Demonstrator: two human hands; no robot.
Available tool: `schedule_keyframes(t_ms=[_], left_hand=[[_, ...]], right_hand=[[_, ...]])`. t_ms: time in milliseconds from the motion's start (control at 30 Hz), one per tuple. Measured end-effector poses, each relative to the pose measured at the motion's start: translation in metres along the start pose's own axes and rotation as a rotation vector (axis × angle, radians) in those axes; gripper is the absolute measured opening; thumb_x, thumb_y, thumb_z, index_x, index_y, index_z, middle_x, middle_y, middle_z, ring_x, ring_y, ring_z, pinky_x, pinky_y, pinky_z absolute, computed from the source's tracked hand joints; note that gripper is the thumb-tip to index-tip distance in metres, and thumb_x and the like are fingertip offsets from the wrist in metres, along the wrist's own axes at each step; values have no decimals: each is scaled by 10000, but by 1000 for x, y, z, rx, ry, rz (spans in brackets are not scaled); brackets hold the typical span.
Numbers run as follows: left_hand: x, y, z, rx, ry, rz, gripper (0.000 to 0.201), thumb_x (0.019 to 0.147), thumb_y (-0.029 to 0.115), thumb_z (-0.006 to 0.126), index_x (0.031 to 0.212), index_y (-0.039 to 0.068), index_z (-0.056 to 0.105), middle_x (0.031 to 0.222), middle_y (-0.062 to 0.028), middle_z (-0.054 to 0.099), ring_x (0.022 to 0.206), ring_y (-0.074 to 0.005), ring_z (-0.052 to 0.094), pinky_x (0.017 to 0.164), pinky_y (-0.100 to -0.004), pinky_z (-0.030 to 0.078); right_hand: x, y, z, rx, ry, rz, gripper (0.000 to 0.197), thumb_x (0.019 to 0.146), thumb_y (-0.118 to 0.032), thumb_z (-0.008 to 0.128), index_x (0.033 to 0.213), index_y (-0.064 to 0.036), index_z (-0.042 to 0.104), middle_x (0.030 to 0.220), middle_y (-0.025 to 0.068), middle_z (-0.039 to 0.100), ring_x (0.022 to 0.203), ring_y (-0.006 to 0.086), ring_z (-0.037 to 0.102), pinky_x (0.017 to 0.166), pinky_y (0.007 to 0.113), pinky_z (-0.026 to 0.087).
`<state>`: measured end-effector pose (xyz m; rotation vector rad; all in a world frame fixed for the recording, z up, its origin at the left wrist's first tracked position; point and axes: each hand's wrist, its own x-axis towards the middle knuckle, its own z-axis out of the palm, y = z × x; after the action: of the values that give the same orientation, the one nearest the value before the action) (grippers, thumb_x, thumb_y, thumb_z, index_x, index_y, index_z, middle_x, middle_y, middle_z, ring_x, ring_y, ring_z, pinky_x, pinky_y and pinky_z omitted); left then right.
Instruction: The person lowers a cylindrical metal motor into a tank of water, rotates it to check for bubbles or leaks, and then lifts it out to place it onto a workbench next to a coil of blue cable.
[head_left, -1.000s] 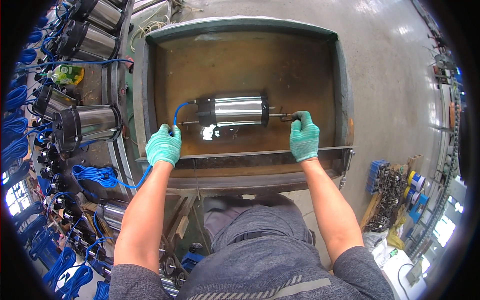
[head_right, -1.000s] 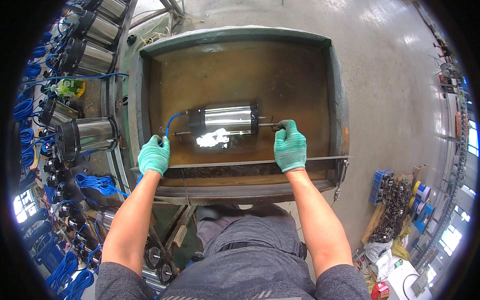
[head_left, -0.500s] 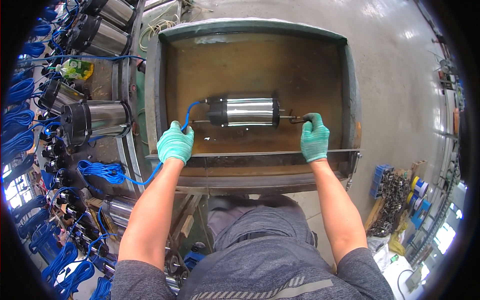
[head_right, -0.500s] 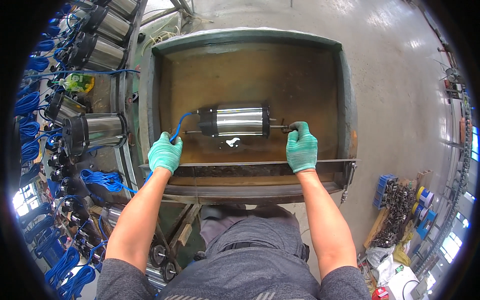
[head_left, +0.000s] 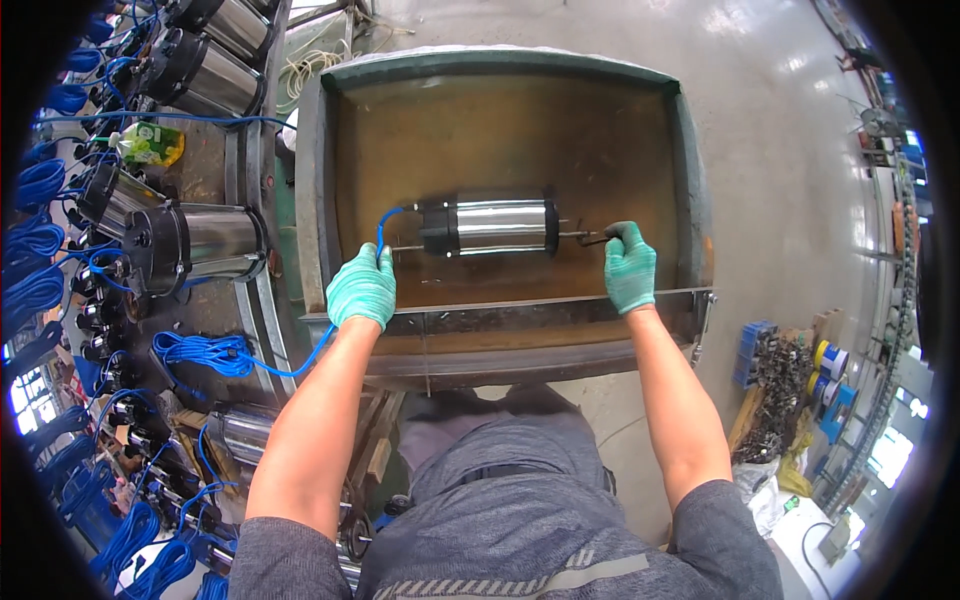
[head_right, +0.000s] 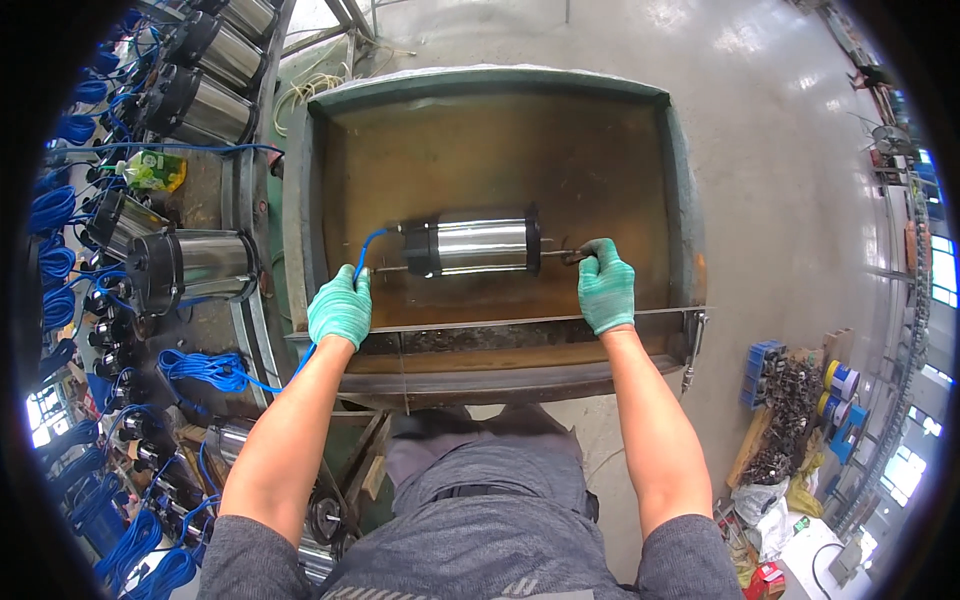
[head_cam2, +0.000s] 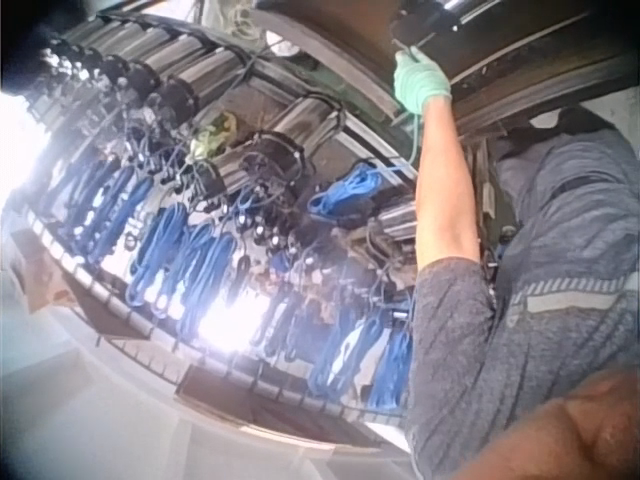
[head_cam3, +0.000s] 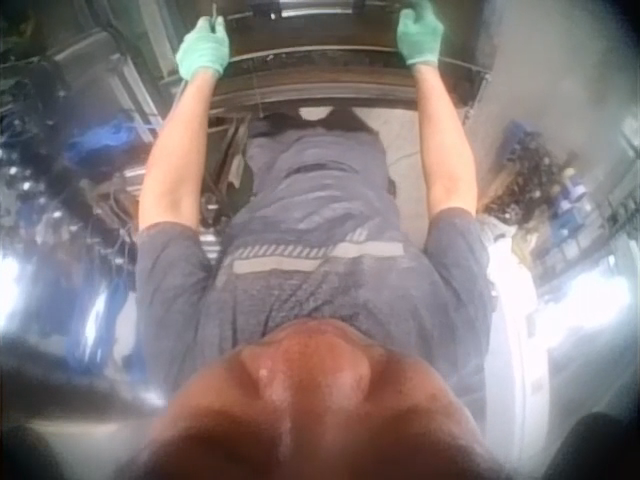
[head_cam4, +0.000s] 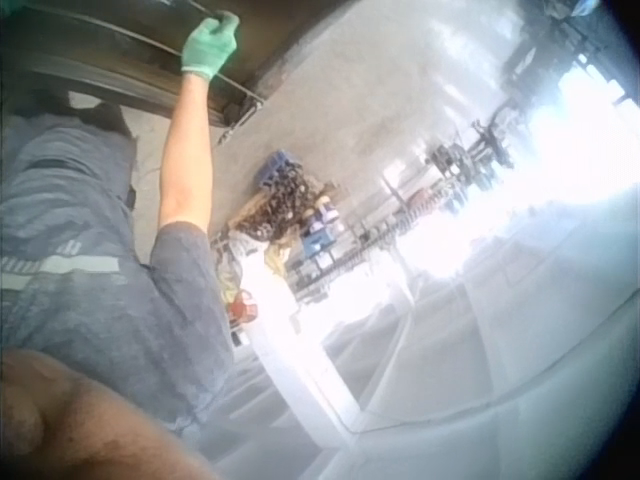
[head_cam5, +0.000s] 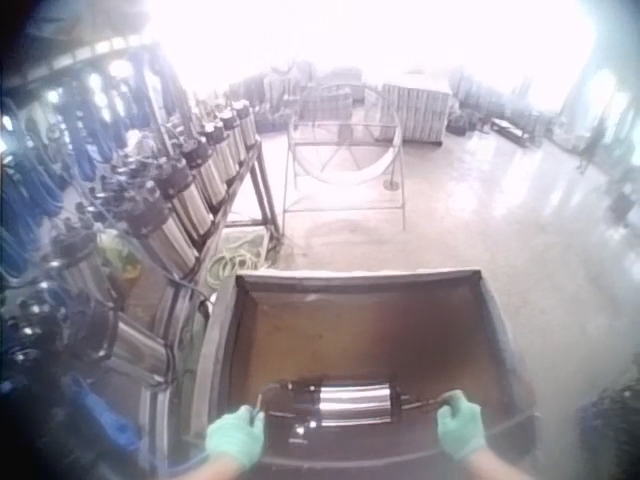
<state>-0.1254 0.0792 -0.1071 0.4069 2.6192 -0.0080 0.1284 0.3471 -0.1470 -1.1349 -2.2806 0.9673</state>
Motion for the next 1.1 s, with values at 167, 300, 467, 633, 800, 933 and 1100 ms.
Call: schedule_keyframes(t_ms=[167,300,467,633,800,933,1100], left_hand=[[16,-19,16,-272,172,87,414,1032,431,489,1181,86,662,1063,-245,700,1013,-459,645,864,-528,510],[60,-36,11,-543,215,278,346,1002,344,613,1044,11,696,934,-225,719,855,-381,690,766,-439,523],[36,-48,-58,-1051,79,421,278,1010,256,645,844,34,656,654,6,565,617,-80,489,581,-288,413],[-23,-59,-141,-1070,80,546,282,1019,298,634,848,74,647,659,6,582,580,-61,518,548,-235,382],[-69,-77,-187,-1154,172,539,301,1024,295,627,824,71,645,664,31,584,551,-34,455,516,-221,336],[-104,-93,-209,-1195,309,531,346,1028,336,613,802,75,629,641,26,572,544,-41,461,512,-213,312],[-131,-121,-216,-1160,413,567,367,987,430,656,788,129,586,610,31,535,485,-34,433,449,-207,275]], right_hand=[[16,15,-2,244,-75,118,175,937,-35,507,1033,-59,651,732,39,630,596,184,561,612,320,514],[32,-39,-13,666,-118,544,252,983,-77,432,1066,-112,667,635,-69,379,523,39,337,427,224,327],[24,-85,-63,826,-162,516,242,984,-69,420,1039,-95,654,633,-75,360,508,34,321,427,217,288],[10,-133,-107,887,-238,490,224,981,-60,401,1046,-55,615,628,-62,343,501,51,307,425,225,270],[-9,-169,-140,1038,-202,432,207,970,-55,406,1032,-14,599,617,-66,328,491,49,282,421,227,274],[-24,-196,-172,1047,-237,383,200,950,-51,428,1049,-5,596,646,-57,342,521,52,309,426,226,278],[-43,-200,-197,1046,-247,379,195,952,-70,433,1065,-6,579,635,-61,309,510,58,292,426,227,273]])
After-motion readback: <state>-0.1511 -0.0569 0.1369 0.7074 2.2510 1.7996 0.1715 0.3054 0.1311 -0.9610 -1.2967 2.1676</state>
